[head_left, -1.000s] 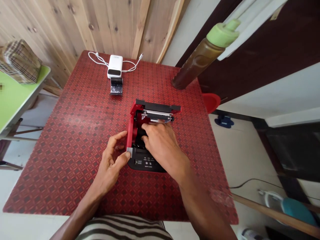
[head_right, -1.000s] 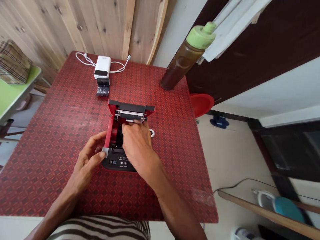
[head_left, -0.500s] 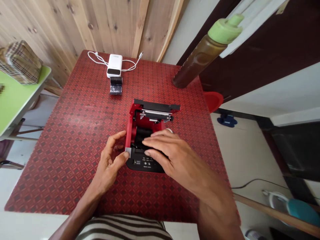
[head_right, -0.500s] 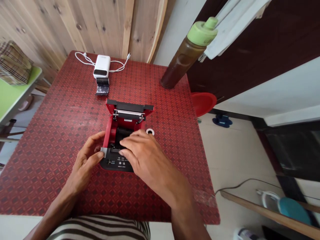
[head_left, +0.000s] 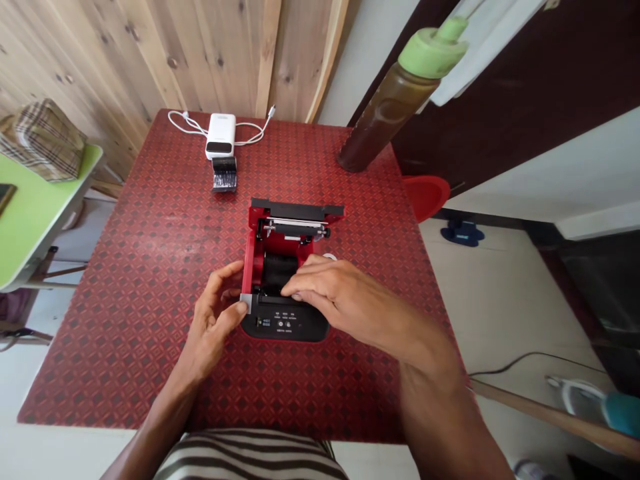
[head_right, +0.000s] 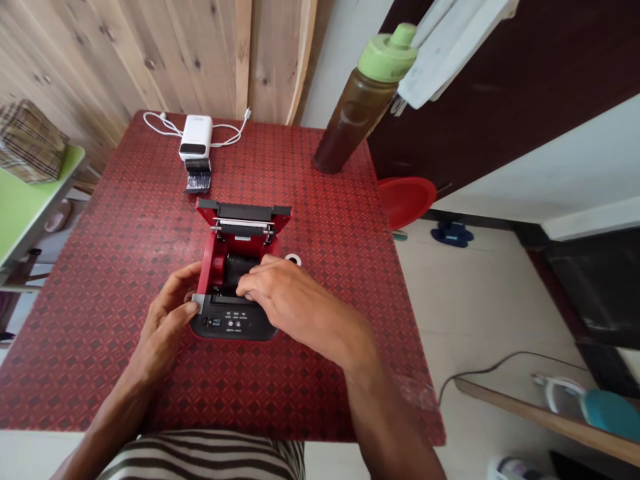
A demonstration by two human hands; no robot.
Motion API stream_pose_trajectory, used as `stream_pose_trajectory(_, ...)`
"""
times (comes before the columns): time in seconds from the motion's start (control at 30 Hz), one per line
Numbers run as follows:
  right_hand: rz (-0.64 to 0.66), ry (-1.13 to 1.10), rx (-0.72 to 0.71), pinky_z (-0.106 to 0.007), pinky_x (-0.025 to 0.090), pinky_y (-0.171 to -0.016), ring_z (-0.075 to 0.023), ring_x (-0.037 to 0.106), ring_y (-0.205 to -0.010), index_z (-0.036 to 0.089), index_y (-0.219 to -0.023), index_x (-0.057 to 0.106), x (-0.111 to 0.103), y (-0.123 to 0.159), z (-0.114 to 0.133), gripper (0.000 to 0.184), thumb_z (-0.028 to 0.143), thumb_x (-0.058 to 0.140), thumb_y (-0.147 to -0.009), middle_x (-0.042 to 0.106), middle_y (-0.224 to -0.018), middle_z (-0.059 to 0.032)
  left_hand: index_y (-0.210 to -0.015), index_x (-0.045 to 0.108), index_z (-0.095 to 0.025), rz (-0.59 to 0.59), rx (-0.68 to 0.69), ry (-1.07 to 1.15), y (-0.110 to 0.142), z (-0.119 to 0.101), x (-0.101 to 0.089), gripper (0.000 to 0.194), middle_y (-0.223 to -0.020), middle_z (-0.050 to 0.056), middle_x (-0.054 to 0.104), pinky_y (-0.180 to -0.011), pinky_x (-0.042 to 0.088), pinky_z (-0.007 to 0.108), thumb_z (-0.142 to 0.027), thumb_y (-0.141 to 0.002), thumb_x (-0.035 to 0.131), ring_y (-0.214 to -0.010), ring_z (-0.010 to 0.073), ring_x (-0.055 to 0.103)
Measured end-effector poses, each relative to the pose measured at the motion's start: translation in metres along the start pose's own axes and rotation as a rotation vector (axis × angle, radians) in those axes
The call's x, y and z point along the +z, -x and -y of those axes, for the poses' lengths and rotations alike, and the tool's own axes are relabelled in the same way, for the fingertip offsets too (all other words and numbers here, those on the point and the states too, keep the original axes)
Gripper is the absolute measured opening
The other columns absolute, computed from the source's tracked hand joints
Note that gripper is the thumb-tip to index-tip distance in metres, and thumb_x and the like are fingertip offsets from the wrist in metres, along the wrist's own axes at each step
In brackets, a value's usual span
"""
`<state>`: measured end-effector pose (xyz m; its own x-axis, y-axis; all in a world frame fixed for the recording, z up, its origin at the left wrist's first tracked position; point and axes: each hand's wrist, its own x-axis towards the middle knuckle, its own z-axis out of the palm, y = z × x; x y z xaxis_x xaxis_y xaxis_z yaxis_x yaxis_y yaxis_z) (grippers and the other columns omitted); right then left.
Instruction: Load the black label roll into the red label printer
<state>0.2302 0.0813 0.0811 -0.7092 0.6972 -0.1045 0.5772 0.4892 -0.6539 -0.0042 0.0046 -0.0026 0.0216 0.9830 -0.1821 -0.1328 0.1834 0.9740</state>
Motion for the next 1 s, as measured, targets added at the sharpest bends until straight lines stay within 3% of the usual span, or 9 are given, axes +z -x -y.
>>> stream_pose_trajectory(0.43, 0.093, 0.043, -0.006, -0.036, 0.052, -0.093, -0.0207, 0.072, -0.094, 0.024, -0.084, 0.076, -0.009, -0.011, -0.006, 0.036, 0.000, 0.058, -0.103, 0.078, -0.091, -0.0008, -0.150, 0.069, -0.030, 0.002, 0.029, 0.009, 0.000, 0.002, -0.002, 0.054, -0.150, 0.009, 0.075, -0.098, 0.060, 0.044, -0.048, -0.100, 0.078, -0.112, 0.0276, 0.075)
stream_pose_trajectory(0.7, 0.142, 0.034, 0.017, -0.033, 0.045, -0.073, -0.0163, 0.062, -0.068, 0.024, -0.062, 0.065, -0.004, -0.023, -0.004, 0.042, 0.005, 0.061, -0.100, 0.071, -0.073, -0.0007, -0.150, 0.069, -0.030, 0.013, 0.024, 0.023, -0.001, 0.002, -0.003, 0.054, -0.151, 0.009, 0.074, -0.099, 0.060, 0.044, -0.047, -0.100, 0.078, -0.117, 0.0288, 0.075)
stream_pose_trajectory(1.0, 0.276, 0.108, 0.001, -0.030, 0.041, -0.073, -0.0156, 0.061, -0.073, 0.020, -0.074, 0.071, -0.012, -0.032, -0.005, 0.035, 0.004, 0.058, -0.102, 0.072, -0.082, -0.0020, -0.151, 0.069, -0.028, 0.011, 0.036, 0.023, -0.002, 0.003, -0.002, 0.056, -0.152, 0.009, 0.074, -0.105, 0.059, 0.044, -0.049, -0.100, 0.079, -0.125, 0.0308, 0.074)
